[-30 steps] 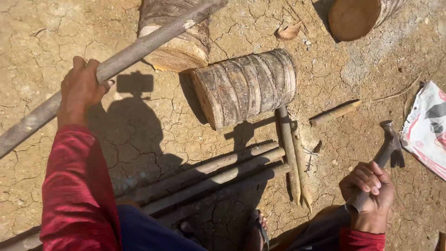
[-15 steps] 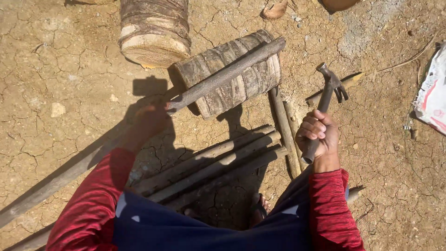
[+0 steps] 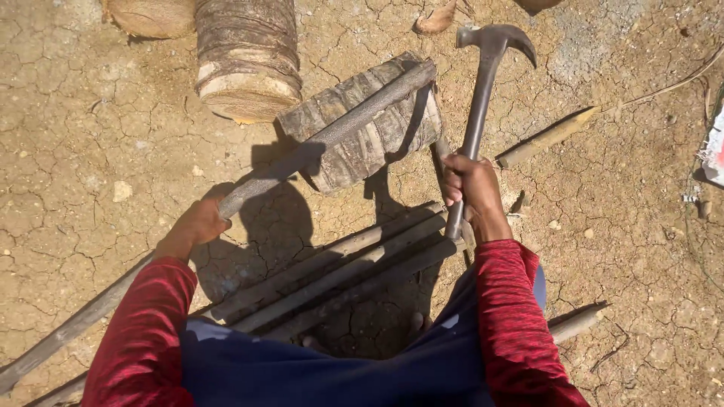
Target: Hammering nails into a wooden branch supported by a log.
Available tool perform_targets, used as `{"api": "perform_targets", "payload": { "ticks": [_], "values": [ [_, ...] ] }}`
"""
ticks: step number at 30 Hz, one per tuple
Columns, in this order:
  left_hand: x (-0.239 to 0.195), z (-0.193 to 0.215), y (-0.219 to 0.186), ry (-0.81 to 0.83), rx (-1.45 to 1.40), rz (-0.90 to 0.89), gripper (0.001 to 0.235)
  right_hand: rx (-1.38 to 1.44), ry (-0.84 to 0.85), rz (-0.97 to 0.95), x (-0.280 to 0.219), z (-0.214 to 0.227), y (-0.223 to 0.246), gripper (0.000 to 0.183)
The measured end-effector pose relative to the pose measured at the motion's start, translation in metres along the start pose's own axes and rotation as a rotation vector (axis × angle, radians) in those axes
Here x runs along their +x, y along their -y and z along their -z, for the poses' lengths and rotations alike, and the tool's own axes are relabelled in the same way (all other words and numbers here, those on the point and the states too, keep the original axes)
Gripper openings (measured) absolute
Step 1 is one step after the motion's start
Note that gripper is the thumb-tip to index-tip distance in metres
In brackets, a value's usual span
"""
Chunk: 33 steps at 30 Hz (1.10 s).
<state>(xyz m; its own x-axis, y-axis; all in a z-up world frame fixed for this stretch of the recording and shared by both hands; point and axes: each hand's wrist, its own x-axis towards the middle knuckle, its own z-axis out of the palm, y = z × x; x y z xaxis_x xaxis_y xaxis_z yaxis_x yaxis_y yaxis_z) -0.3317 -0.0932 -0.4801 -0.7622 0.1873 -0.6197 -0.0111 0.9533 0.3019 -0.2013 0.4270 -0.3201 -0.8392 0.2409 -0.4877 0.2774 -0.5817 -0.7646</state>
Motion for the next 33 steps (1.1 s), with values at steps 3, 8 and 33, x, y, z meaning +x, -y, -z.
{"api": "perform_targets", "payload": {
  "ticks": [3,8,33],
  "values": [
    [-0.016,0.024,-0.027,-0.044,0.036,0.033,0.070,-0.352,-0.095,0.039,0.000,-0.015,-0.004,0.017],
    [-0.025,0.056,-0.053,-0.242,0.115,0.071,0.059,-0.627,-0.157,0.031,0.008,-0.019,-0.023,0.012],
    [0.086,-0.022,0.037,-0.349,0.016,0.009,0.030,-0.628,-0.218,0.198,0.004,-0.004,-0.025,0.017]
  ]
}}
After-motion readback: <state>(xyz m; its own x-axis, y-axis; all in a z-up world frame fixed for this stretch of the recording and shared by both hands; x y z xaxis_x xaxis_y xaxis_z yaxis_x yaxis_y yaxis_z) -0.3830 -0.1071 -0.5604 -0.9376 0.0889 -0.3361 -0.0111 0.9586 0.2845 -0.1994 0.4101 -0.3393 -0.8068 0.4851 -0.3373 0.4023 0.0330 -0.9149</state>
